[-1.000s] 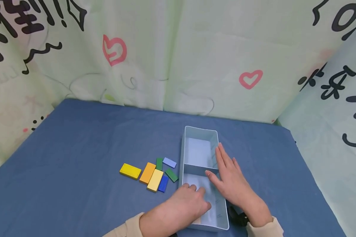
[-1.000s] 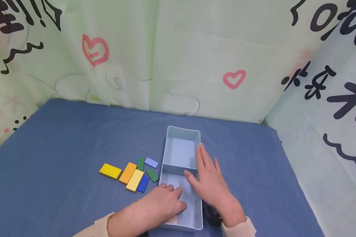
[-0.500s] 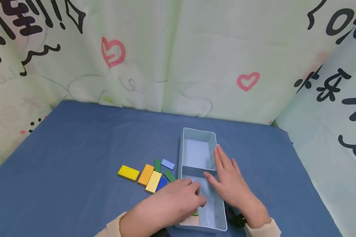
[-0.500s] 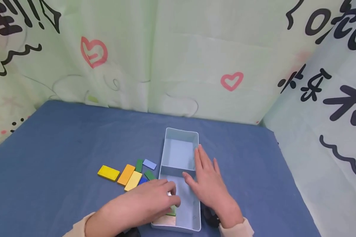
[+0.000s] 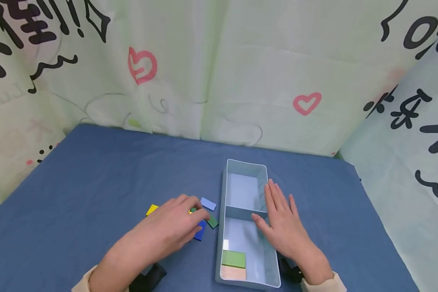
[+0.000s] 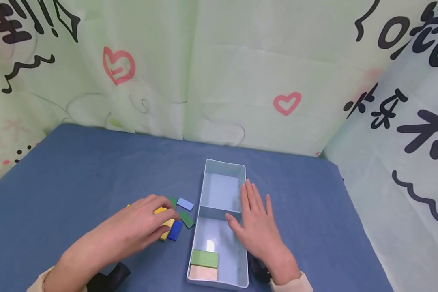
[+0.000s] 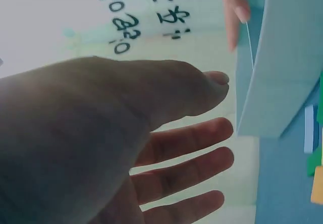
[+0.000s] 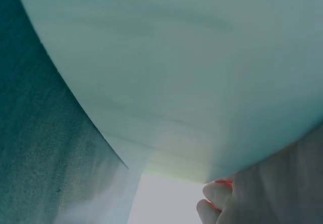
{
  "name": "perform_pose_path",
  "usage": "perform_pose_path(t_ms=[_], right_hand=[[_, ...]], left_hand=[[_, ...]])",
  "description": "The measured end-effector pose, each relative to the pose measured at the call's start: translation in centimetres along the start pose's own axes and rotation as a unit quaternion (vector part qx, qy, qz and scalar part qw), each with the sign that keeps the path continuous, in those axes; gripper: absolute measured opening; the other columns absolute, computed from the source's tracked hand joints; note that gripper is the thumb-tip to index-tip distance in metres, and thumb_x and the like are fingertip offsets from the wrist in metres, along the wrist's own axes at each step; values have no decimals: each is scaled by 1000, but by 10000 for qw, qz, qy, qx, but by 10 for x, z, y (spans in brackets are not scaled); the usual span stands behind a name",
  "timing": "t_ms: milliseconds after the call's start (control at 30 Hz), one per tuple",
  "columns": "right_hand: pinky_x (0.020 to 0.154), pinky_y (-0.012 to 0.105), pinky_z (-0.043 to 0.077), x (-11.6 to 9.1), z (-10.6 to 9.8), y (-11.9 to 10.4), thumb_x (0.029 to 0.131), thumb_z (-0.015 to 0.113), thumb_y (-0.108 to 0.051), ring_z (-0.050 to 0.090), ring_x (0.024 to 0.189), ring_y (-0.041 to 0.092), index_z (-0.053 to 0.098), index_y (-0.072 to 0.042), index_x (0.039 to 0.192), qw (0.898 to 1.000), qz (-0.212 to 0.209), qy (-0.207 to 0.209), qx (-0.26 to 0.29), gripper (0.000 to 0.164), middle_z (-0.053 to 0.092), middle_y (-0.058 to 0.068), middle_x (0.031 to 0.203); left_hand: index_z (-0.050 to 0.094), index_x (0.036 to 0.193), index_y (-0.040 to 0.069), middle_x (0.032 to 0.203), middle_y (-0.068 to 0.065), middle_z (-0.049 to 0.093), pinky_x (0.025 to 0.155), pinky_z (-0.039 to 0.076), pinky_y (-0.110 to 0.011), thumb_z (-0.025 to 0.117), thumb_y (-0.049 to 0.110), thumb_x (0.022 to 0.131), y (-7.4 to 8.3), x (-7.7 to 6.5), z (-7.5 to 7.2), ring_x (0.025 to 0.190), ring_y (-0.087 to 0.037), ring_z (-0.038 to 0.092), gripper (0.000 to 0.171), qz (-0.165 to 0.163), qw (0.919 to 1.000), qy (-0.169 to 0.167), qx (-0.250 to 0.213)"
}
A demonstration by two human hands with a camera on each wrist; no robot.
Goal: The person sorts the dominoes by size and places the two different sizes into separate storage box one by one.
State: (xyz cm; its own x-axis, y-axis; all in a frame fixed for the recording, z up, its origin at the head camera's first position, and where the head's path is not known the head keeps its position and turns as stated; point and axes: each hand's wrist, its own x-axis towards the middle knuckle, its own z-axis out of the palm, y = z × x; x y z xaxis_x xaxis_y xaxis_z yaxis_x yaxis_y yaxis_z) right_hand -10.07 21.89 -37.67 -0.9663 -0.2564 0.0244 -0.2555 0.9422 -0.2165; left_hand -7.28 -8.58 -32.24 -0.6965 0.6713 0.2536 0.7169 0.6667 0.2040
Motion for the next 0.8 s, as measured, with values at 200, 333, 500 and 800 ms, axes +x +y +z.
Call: perform_pose_path(t_ms=[200, 333, 500, 800], right_hand=[[118, 66, 5, 0, 3, 1, 99, 49, -54, 7, 154, 37, 10, -5, 159, 9999, 38, -92, 57, 87, 2, 10, 168], [118, 66, 5, 1, 2, 2, 99, 48, -55, 7, 154, 36, 9, -5, 159, 9999, 23, -79, 103, 86, 2, 9, 168], [117, 66, 5, -1, 2, 2, 100, 48, -53, 7, 154, 37, 9, -5, 159, 9997, 41, -110, 208, 86, 3, 10, 168], [118, 65, 6, 2, 3, 5, 99, 49, -53, 5, 155, 35, 8, -6, 159, 9995, -8, -127, 292, 87, 1, 9, 168]], left_hand=[[63, 108, 16, 111, -3, 59, 85, 50, -36, 68, 11, 90, -17, -1, 4, 99, -19, 55, 20, -424, 9990, 107, 58], [59, 109, 12, 113, -7, 56, 89, 48, -42, 71, 9, 86, -29, 0, 8, 103, -25, 52, 26, -996, 9949, -113, 52], [52, 105, 9, 107, -10, 49, 85, 42, -42, 71, 5, 82, -41, -3, 17, 96, -26, 44, 30, -1521, 9865, -607, -92], [48, 104, 11, 106, -11, 43, 84, 38, -46, 76, 4, 79, -52, -9, 31, 97, -29, 40, 38, -2141, 9691, -1181, -334]])
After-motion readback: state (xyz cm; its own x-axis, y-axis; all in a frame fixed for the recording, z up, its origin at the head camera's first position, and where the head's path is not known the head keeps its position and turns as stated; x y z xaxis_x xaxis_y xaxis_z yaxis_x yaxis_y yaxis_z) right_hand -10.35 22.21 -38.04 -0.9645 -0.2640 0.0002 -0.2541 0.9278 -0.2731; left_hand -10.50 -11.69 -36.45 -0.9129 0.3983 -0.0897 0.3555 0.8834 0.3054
